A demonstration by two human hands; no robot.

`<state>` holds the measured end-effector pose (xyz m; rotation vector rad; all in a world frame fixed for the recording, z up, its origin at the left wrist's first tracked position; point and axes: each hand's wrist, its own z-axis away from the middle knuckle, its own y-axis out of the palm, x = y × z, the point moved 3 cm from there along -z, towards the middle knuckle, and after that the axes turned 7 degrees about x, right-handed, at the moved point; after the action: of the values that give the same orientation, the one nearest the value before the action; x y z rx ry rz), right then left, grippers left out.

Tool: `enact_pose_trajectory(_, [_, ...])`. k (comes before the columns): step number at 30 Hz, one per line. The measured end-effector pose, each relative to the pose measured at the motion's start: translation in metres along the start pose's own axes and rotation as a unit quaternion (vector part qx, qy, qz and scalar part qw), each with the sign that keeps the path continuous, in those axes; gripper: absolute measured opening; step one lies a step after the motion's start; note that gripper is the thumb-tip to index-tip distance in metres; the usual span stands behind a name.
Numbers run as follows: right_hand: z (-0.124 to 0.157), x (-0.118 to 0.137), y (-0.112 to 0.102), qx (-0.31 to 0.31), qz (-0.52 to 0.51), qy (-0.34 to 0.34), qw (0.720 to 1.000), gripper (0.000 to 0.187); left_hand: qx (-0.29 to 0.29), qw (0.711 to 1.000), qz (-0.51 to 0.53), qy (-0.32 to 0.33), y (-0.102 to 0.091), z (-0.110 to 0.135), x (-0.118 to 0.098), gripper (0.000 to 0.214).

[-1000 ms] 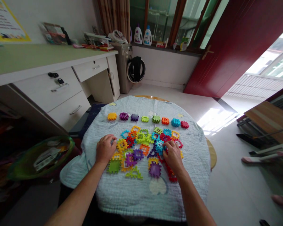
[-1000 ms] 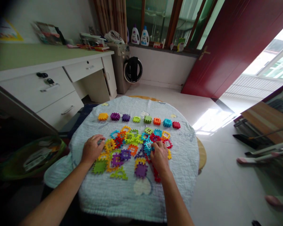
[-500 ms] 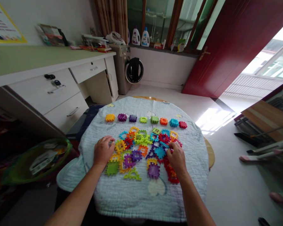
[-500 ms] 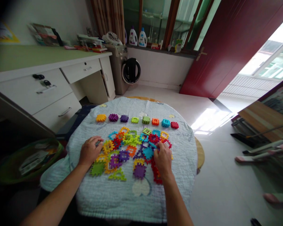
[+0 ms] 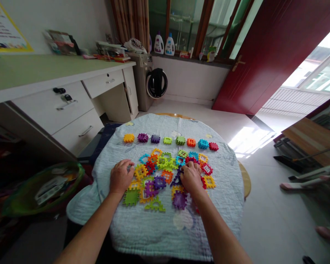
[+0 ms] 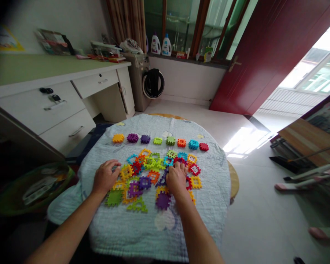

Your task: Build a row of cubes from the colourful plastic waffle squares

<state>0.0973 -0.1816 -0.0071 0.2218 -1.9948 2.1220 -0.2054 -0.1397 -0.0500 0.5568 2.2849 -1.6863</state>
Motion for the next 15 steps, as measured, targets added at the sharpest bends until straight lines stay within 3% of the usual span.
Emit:
enact_pose_trajectory(8, [-0.004,0.005,0.0,0.022,-0.022,-0.017,0.999,0.013,-0.001,1.0,0.001,0.0,-0.001,0.001,-0.001,0.023])
enact_pose_trajectory(15, [-0.006,-0.006,-0.023,0.025,-0.12,-0.075,0.99,0.013,-0.004,1.0,0.005,-0.005,0.001,0.001,0.0,0.021])
